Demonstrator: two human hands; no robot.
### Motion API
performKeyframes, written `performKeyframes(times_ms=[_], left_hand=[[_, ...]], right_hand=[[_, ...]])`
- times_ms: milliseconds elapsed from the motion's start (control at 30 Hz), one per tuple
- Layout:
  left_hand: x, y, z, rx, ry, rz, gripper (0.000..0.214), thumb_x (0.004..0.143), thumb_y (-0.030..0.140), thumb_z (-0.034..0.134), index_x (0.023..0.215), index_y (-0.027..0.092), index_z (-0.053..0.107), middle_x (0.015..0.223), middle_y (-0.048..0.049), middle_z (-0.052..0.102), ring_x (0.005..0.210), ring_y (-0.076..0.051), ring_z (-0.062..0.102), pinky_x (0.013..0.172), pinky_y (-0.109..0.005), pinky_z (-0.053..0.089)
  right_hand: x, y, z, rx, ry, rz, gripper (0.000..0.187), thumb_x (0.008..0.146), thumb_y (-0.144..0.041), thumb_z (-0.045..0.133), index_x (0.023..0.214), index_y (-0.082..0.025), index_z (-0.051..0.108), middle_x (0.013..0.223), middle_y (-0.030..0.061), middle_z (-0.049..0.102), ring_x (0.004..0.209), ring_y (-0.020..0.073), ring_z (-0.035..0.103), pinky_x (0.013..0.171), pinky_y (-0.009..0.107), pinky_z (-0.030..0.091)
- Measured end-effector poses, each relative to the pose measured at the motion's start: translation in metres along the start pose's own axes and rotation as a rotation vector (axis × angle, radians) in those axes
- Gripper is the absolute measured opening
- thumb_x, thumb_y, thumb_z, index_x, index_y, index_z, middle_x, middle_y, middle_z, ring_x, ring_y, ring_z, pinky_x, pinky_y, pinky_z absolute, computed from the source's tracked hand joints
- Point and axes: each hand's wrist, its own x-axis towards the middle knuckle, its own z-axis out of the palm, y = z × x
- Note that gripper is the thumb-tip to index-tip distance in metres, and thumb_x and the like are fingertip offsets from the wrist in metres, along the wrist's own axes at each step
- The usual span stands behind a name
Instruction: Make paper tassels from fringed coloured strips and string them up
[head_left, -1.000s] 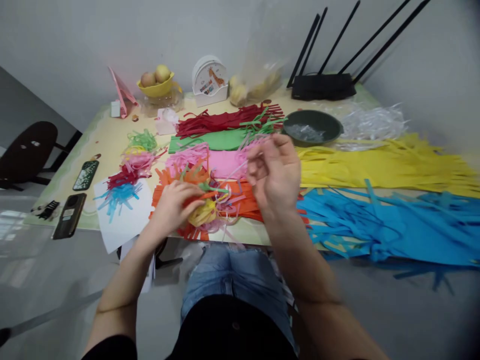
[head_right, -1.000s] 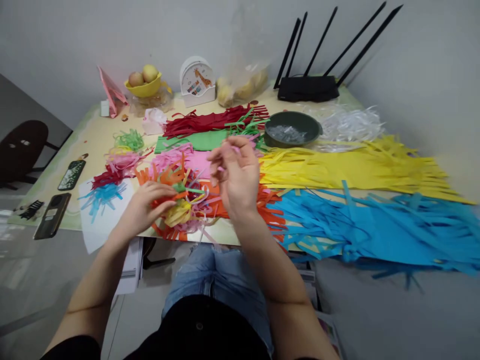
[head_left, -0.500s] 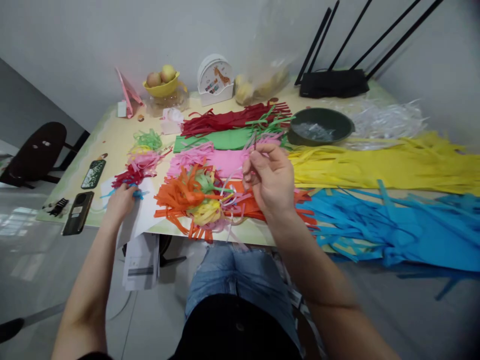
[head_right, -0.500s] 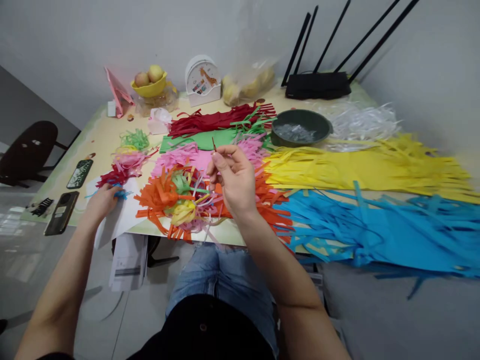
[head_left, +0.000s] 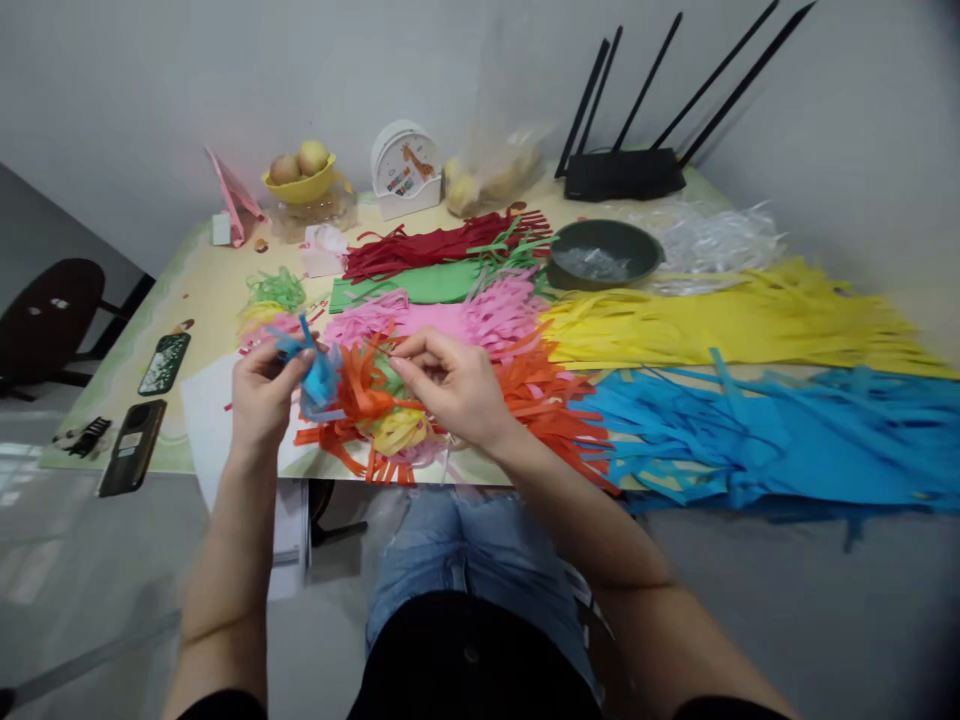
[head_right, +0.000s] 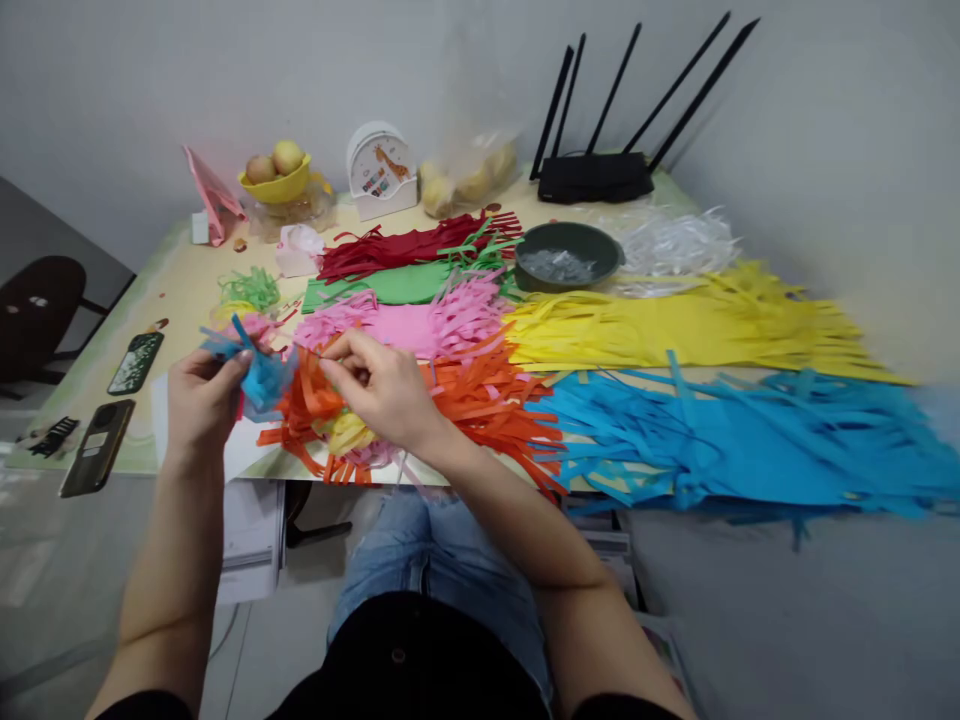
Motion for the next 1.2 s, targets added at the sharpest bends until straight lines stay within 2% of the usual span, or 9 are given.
performKeyframes(times_ms=[200,367,500,667,800,900,967,1100,1200], left_hand=[[-0.018,0.018,0.041,-0.256,-0.144,-0.174,0.032,0.066,0.041,0.088,0.080,0.016,0.074,0.072,-0.0030,0.071,0.063,-0.015,0.066,0.060,-0.026,0.056],[-0.024,0.031,0.056,-0.604,-0.310,-0.295,0.035,0.065,0.034,0.089,0.090,0.019,0.069,0.066,0.0017,0.063,0.062,-0.013,0.063,0.063,-0.026,0.056],[-0.027,0.034,0.059,-0.681,-0.358,-0.330,0.037,0.068,0.032,0.088,0.095,0.022,0.066,0.062,0.0040,0.058,0.058,-0.012,0.058,0.059,-0.025,0.054],[-0.026,0.025,0.052,-0.525,-0.376,-0.271,0.033,0.073,0.035,0.085,0.096,0.021,0.067,0.064,0.0028,0.061,0.059,-0.012,0.060,0.059,-0.024,0.053],[-0.021,0.025,0.043,-0.273,-0.451,-0.235,0.029,0.076,0.038,0.083,0.088,0.017,0.066,0.071,-0.0007,0.065,0.065,-0.014,0.063,0.062,-0.024,0.053],[-0.020,0.029,0.043,-0.134,-0.500,-0.206,0.033,0.076,0.042,0.082,0.085,0.017,0.062,0.076,-0.0014,0.067,0.064,-0.013,0.061,0.063,-0.025,0.052],[-0.023,0.031,0.047,-0.007,-0.511,-0.149,0.033,0.078,0.044,0.079,0.083,0.017,0.059,0.074,0.0000,0.064,0.062,-0.013,0.059,0.060,-0.025,0.050],[-0.028,0.028,0.044,0.308,-0.600,0.018,0.025,0.084,0.040,0.070,0.080,0.019,0.058,0.069,0.0012,0.060,0.063,-0.014,0.057,0.061,-0.025,0.049],[-0.011,0.016,0.018,0.348,-0.710,0.112,0.024,0.088,0.043,0.064,0.090,0.019,0.069,0.100,-0.0095,0.072,0.096,-0.023,0.067,0.081,-0.035,0.055]], right_hand=[[0.001,-0.005,0.003,0.010,0.025,-0.049,0.019,0.094,-0.035,0.057,0.087,-0.018,0.058,0.063,-0.0044,0.057,0.053,0.0071,0.051,0.053,0.021,0.037],[0.001,-0.003,0.000,0.091,0.038,-0.072,0.016,0.094,-0.033,0.059,0.088,-0.018,0.058,0.062,-0.0047,0.058,0.052,0.0070,0.053,0.051,0.019,0.038],[0.000,-0.005,0.000,0.123,0.030,-0.100,0.014,0.094,-0.029,0.059,0.086,-0.018,0.058,0.062,-0.0047,0.059,0.052,0.0064,0.054,0.051,0.019,0.039],[0.001,-0.004,-0.002,0.167,0.020,-0.025,0.015,0.093,-0.032,0.062,0.090,-0.018,0.059,0.061,-0.0053,0.059,0.053,0.0067,0.055,0.052,0.019,0.041],[0.008,0.001,-0.007,0.376,-0.160,0.111,0.036,0.090,-0.042,0.067,0.116,-0.019,0.057,0.066,-0.0051,0.066,0.051,0.0074,0.057,0.048,0.018,0.045],[0.011,0.003,-0.010,0.420,-0.254,0.164,0.034,0.084,-0.046,0.073,0.100,-0.017,0.063,0.068,-0.0020,0.067,0.051,0.0071,0.057,0.046,0.018,0.045],[0.011,0.002,-0.012,0.397,-0.141,0.138,0.031,0.080,-0.043,0.078,0.085,-0.017,0.064,0.070,-0.0017,0.066,0.051,0.0055,0.057,0.045,0.016,0.045],[0.012,0.000,-0.030,0.569,0.358,0.045,0.028,0.084,-0.045,0.074,0.085,-0.022,0.058,0.074,-0.0056,0.063,0.043,0.0019,0.047,0.033,0.013,0.030],[0.015,0.002,-0.047,0.657,0.582,-0.028,0.031,0.080,-0.044,0.077,0.086,-0.024,0.054,0.065,-0.0086,0.056,0.043,0.0027,0.046,0.032,0.011,0.027]])
